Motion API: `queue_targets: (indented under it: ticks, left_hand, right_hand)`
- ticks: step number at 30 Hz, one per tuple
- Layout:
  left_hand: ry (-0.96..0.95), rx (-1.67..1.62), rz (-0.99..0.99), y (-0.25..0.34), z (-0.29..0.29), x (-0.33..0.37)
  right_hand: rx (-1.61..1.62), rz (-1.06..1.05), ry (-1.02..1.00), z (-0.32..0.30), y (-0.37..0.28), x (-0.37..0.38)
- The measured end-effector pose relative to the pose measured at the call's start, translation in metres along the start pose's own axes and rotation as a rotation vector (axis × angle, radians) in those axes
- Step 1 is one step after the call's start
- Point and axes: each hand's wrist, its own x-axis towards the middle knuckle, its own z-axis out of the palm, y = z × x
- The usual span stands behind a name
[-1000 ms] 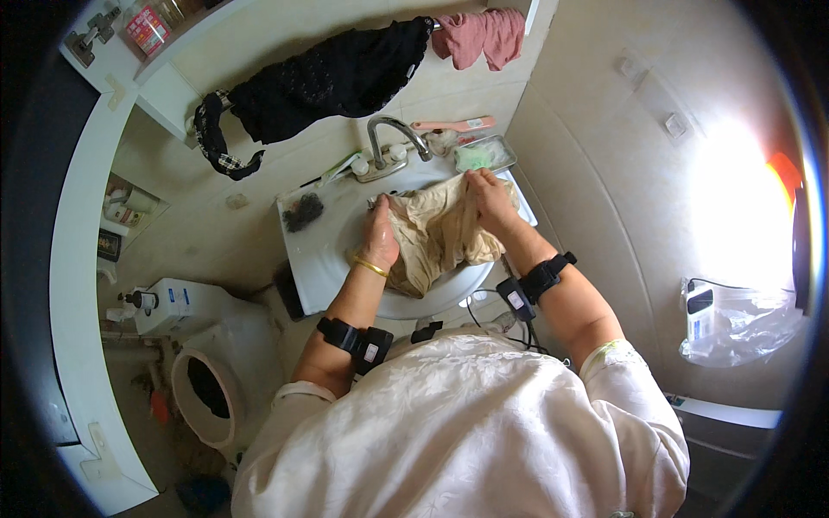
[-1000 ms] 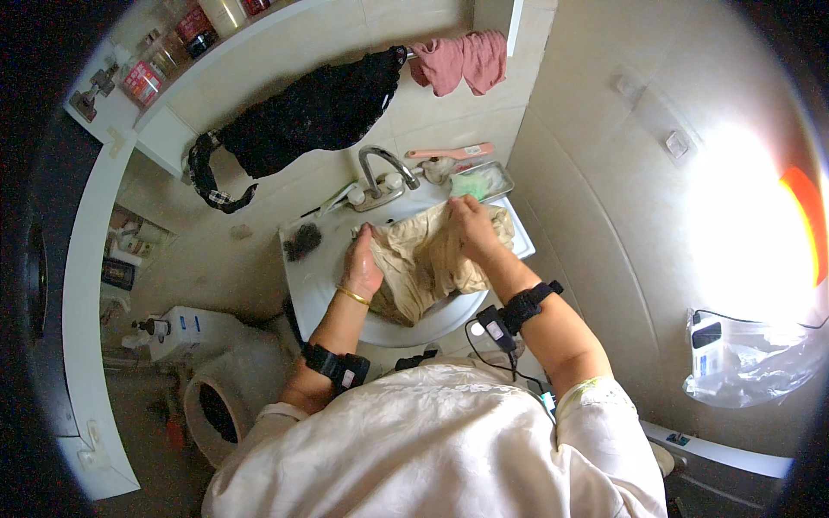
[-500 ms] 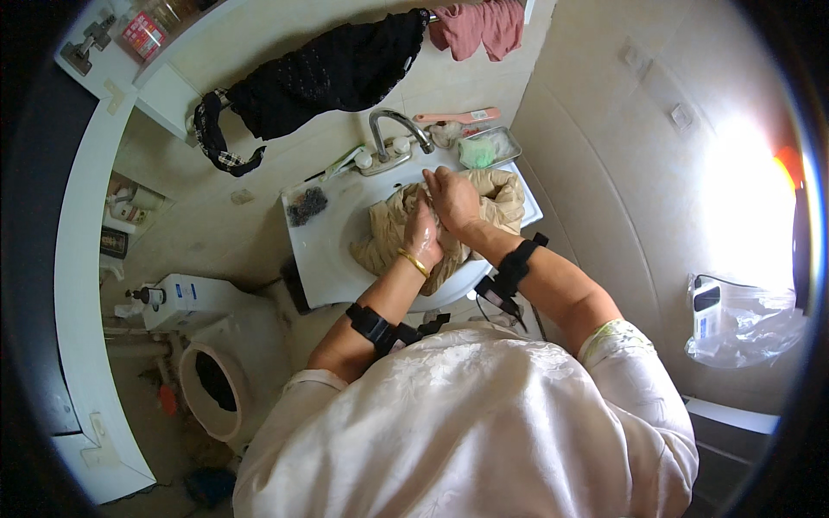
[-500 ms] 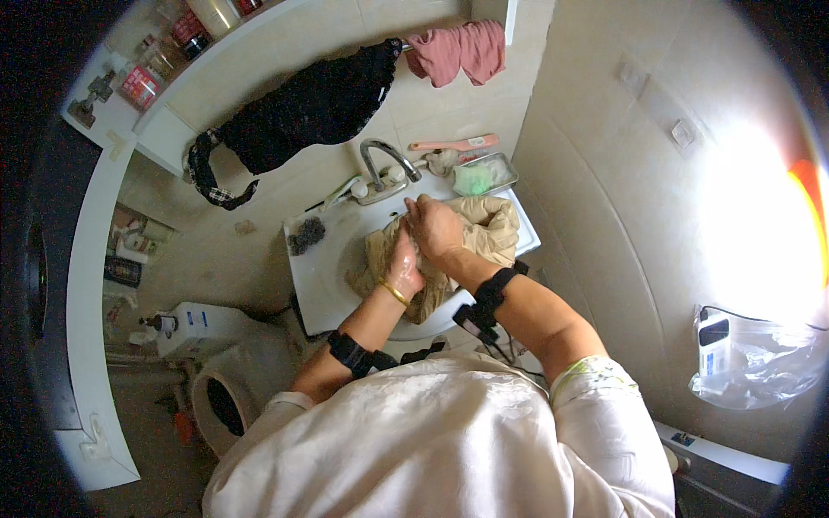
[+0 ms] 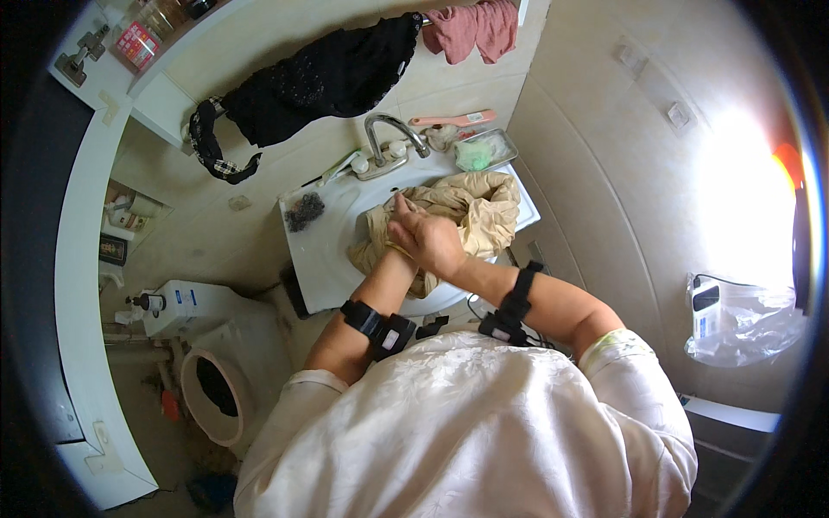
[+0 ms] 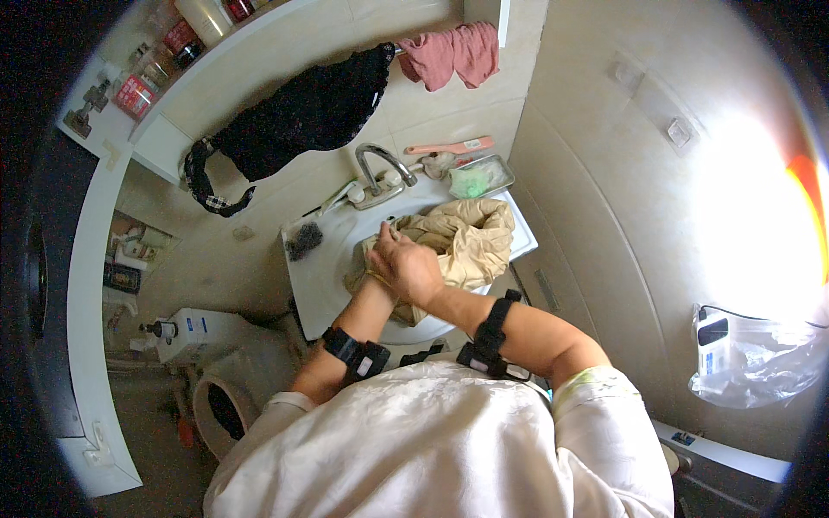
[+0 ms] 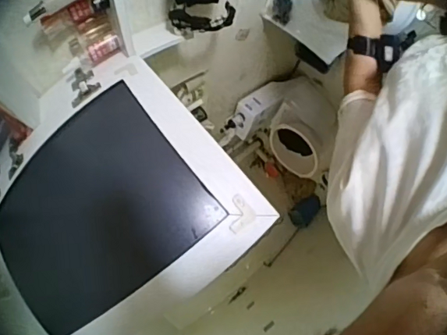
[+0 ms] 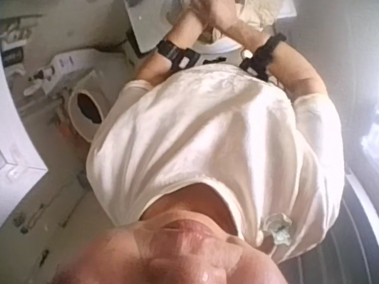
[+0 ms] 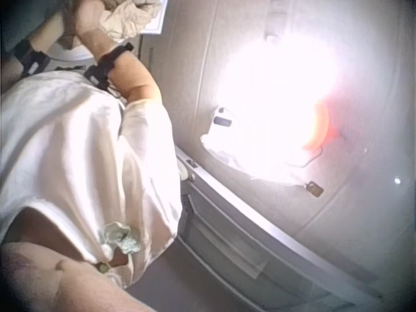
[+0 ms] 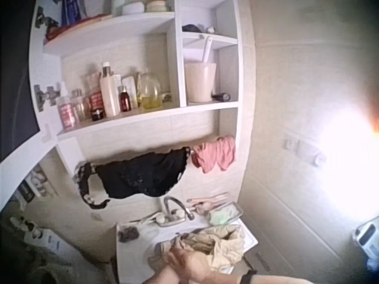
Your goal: The person washes a beige garment by hand in a sink, scrubbing the fabric with soap and rinsing it under the faucet before drying their hands on a towel.
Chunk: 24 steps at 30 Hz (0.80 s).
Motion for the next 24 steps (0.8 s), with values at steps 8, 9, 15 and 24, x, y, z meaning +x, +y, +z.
queue_targets:
  ticks: [8, 9, 15, 24]
  left_hand:
    - [-0.056, 0.663, 0.06, 0.022, -0.008, -0.001]
    - [-0.221, 0.797, 0.164, 0.033, -0.046, 0.007]
    - [0.284, 0.321, 0.045, -0.012, 0.073, -0.019]
    - [0.154, 0.31, -0.023, 0.02, 0.033, -0.022]
  right_hand:
    - [0.217, -0.266, 0.147, -0.019, -0.041, -0.014]
    - [0.144, -0.225, 0.093, -0.015, -0.043, -0.01]
    - [0.098, 0.276, 0.143, -0.023, 0.032, 0.042]
    - [0.012, 0.167, 0.025, -0.023, 0.025, 0.046]
